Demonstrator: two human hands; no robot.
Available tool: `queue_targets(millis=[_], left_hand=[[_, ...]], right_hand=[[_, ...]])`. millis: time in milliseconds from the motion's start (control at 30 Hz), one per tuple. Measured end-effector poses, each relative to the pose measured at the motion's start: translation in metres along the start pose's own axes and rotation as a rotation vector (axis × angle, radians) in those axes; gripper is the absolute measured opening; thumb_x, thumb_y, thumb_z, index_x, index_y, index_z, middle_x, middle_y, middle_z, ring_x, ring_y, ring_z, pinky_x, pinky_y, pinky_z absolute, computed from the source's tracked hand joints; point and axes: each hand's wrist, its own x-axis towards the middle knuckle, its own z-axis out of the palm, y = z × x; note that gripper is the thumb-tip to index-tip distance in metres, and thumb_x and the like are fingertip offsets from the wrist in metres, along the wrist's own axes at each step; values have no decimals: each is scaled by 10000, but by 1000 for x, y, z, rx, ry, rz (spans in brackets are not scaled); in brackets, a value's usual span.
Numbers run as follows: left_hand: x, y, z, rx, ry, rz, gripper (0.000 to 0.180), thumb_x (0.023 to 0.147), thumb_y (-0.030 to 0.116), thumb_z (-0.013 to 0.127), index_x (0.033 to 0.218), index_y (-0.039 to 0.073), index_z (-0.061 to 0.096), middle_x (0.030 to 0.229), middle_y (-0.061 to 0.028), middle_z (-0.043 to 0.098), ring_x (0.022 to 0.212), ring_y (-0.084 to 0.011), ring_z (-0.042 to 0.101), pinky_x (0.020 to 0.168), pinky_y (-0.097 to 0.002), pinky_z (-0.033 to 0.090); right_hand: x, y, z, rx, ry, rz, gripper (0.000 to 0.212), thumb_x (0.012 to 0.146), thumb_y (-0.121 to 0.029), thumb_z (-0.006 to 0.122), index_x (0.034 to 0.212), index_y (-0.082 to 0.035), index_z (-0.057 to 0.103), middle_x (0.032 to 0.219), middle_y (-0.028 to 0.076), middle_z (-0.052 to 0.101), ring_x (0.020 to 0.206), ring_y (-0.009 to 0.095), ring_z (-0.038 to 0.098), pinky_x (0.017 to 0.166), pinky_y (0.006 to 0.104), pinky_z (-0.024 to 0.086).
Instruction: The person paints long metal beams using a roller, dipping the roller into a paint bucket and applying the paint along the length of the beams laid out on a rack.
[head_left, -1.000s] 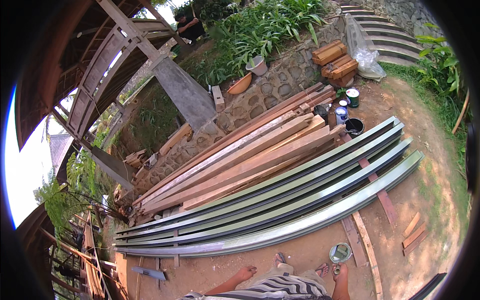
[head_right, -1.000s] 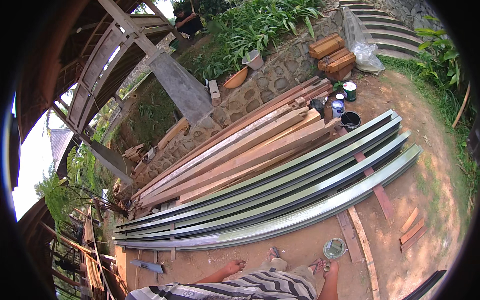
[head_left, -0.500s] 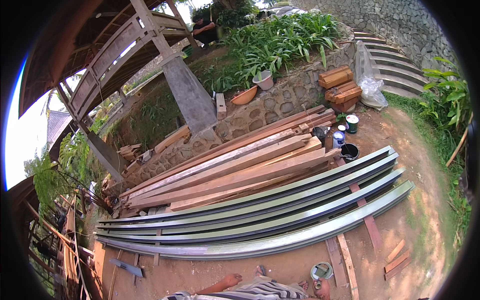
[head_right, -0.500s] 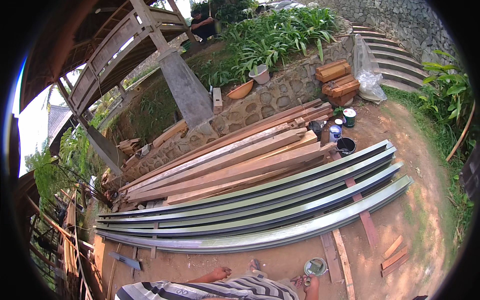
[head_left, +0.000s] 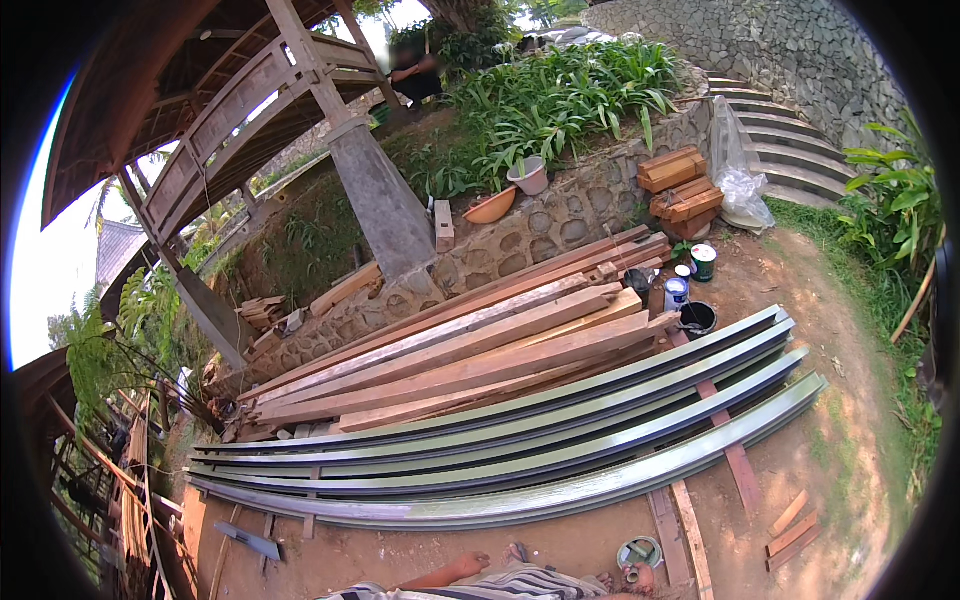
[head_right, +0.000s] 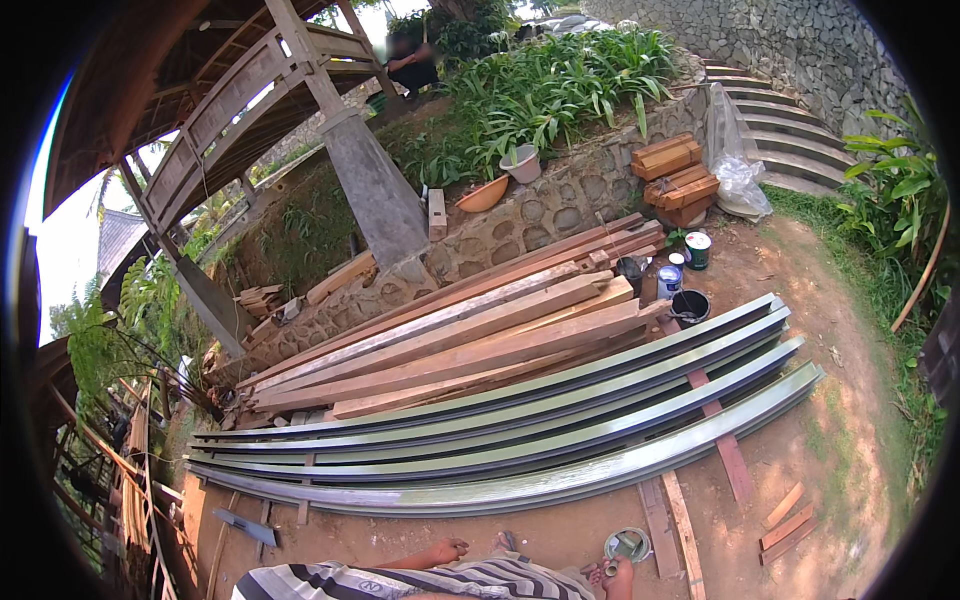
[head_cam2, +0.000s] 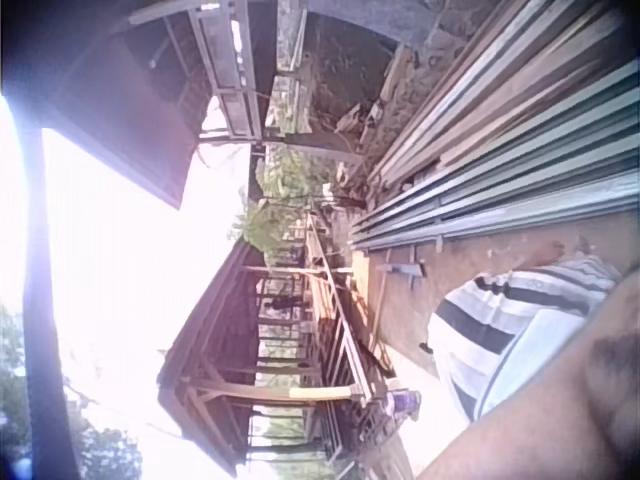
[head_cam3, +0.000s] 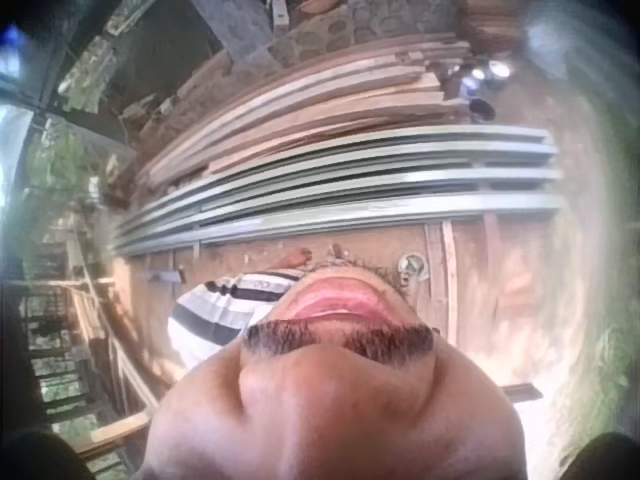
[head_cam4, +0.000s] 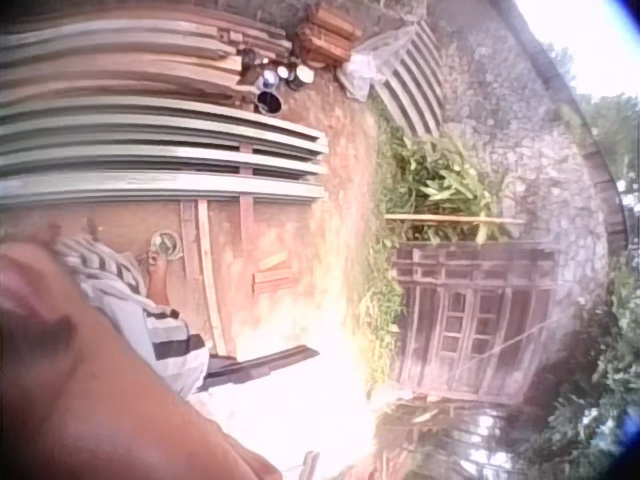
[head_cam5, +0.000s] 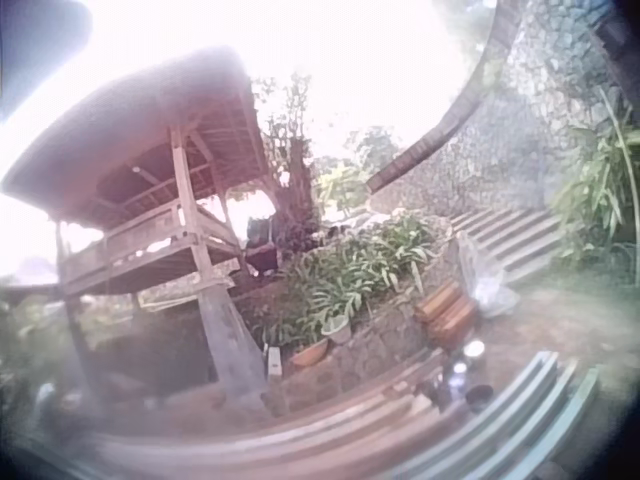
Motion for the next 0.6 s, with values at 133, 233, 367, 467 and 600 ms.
queue_targets(millis=[133,233,367,467,600], left_hand=[[5,-9,-4,107,31,64,490,913,367,607,1248,12,658,1189,-212,690,1081,-337,670,949,-389,516],[14,-11,1,-41,46,40,487,904,361,606,1230,4,666,1207,-223,680,1119,-351,656,975,-401,501],[-6,-27,3,19,45,38,488,895,359,610,1226,5,670,1222,-230,672,1147,-360,644,990,-401,495],[-5,-8,-3,73,-15,24,496,896,366,607,1248,21,661,1217,-226,675,1152,-358,641,985,-391,498],[7,11,-7,200,-4,105,485,898,366,609,1250,38,666,1214,-210,681,1139,-355,649,983,-387,502]], right_hand=[[28,0,-9,144,43,-62,293,892,-104,518,1125,73,518,897,203,646,699,263,649,501,264,549],[15,0,8,99,63,-122,304,889,-108,529,1136,69,511,861,197,643,678,256,647,491,248,550],[-61,25,35,-42,-2,-93,304,902,-121,532,1146,58,501,846,191,641,654,234,643,490,241,556],[-25,13,8,84,-48,-69,294,904,-127,541,1144,39,506,855,191,642,634,221,637,488,240,555],[26,-5,-15,165,36,-51,279,905,-118,546,1143,23,511,851,190,641,634,225,636,502,247,560]])
